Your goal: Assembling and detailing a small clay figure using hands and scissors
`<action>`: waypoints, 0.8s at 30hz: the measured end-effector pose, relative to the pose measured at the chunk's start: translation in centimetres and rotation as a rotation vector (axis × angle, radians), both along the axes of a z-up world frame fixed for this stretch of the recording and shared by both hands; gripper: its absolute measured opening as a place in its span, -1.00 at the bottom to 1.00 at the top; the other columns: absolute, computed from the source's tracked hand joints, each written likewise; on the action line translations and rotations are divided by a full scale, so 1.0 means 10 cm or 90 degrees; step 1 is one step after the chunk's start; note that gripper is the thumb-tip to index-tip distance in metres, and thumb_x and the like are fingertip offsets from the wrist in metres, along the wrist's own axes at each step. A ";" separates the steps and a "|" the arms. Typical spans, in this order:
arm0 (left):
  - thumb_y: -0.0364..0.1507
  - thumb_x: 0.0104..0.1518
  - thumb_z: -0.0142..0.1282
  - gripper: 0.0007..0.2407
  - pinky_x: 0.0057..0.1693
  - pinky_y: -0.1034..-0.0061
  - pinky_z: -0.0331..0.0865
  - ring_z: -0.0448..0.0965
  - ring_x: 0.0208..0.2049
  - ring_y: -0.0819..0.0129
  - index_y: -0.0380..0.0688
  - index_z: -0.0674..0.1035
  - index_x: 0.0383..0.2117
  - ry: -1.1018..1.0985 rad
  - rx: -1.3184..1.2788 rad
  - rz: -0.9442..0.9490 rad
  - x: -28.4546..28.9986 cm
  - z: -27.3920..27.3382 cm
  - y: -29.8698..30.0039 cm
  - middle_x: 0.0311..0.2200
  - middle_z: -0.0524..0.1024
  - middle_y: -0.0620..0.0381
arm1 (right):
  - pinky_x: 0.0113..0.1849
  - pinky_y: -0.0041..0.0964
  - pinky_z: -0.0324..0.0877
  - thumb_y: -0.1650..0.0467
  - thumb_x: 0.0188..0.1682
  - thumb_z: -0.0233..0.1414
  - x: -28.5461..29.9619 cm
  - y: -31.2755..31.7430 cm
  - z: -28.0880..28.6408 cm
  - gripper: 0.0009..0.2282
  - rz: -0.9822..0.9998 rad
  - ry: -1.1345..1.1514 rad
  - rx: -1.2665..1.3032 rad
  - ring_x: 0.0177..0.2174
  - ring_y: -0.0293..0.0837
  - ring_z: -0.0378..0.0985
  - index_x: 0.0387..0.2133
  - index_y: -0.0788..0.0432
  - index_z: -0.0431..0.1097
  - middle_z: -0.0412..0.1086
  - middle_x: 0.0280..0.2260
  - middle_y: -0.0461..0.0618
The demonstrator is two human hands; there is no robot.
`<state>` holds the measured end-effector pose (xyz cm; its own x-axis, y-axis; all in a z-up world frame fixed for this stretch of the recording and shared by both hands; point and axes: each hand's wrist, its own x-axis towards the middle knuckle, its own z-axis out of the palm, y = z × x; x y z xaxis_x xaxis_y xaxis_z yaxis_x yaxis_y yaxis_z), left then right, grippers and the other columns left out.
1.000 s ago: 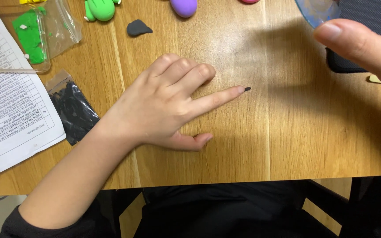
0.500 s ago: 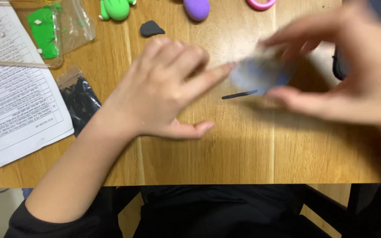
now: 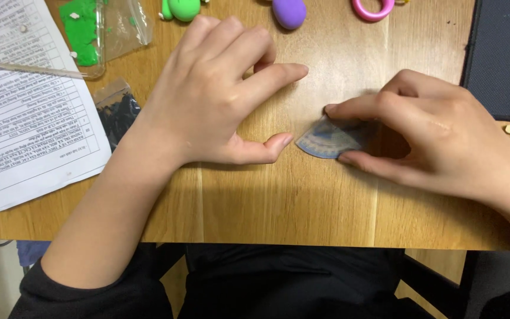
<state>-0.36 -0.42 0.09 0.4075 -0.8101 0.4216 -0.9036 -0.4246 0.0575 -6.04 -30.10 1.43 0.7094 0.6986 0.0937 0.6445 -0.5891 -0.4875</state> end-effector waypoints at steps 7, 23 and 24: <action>0.04 0.12 0.25 -0.50 -0.12 0.25 0.17 0.32 -0.26 0.14 -0.10 0.63 -0.03 -0.005 -0.004 0.001 0.00 0.00 0.00 -0.26 0.35 0.06 | -0.20 -0.22 0.39 0.33 -0.05 0.28 0.15 0.08 0.04 -0.57 -0.033 -0.001 -0.007 -0.27 -0.10 0.46 0.09 0.17 0.41 0.51 -0.16 0.00; -0.19 0.18 0.29 -0.73 -0.15 0.25 0.17 0.36 -0.27 0.11 -0.07 0.65 -0.14 -0.056 -0.060 0.022 0.07 0.04 0.08 -0.26 0.39 0.07 | -0.26 -0.21 0.41 0.22 -0.11 0.23 -0.06 0.09 0.10 -0.54 -0.034 -0.017 -0.092 -0.34 -0.08 0.51 0.11 -0.06 0.42 0.47 -0.32 -0.02; -0.21 0.20 0.26 -0.76 -0.15 0.25 0.17 0.37 -0.27 0.10 -0.06 0.65 -0.16 -0.058 -0.064 0.020 0.06 0.04 0.07 -0.26 0.39 0.07 | -0.22 -0.23 0.40 0.24 -0.07 0.20 -0.10 0.09 0.10 -0.58 -0.014 -0.036 -0.080 -0.31 -0.10 0.50 0.09 -0.01 0.42 0.50 -0.30 -0.11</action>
